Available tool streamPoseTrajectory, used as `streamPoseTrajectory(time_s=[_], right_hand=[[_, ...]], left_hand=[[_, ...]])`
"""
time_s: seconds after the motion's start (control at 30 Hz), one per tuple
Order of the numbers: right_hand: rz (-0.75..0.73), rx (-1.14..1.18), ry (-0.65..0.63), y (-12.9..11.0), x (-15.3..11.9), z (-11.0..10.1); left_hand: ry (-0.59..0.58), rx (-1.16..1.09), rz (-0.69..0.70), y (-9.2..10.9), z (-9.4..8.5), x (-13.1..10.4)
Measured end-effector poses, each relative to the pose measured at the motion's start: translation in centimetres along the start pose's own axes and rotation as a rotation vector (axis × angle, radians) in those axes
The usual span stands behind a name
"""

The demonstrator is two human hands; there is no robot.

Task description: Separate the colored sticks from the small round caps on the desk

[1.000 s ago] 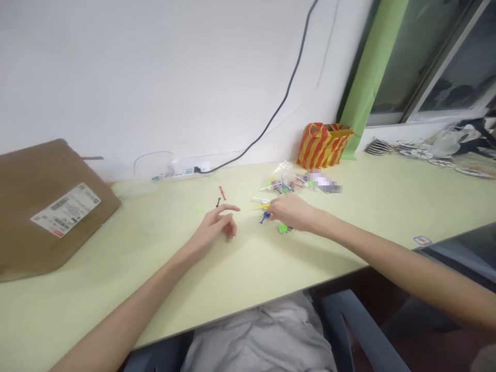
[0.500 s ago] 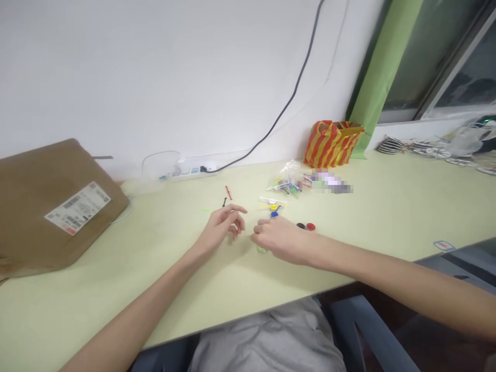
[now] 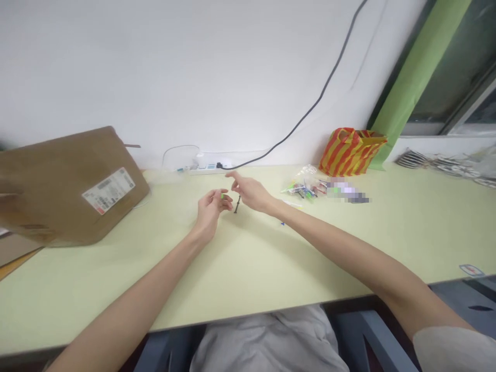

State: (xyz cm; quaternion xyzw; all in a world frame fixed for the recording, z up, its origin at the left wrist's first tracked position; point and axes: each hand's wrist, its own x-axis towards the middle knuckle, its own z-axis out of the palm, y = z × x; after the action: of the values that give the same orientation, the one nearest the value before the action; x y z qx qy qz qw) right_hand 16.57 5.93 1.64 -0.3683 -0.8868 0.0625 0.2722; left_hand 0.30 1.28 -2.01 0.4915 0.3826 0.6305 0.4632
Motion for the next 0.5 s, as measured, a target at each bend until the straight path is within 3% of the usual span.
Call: streamPoseTrajectory(time_s=[0.07,0.2,0.5], right_hand=[[-0.025,-0.061,-0.101,1.6,0.8,0.4],[-0.166,-0.275,-0.323,3.5,1.7,0.9],[-0.197,-0.434,-0.367,2.6,1.9,2.4]], left_hand=[[0.079,0.03,0.022,0.3,-0.5,0.3],[0.038,0.081,0.099,0.9,-0.6,0.4],[-0.04,0.092,0.094,0.1,-0.6,0.1]])
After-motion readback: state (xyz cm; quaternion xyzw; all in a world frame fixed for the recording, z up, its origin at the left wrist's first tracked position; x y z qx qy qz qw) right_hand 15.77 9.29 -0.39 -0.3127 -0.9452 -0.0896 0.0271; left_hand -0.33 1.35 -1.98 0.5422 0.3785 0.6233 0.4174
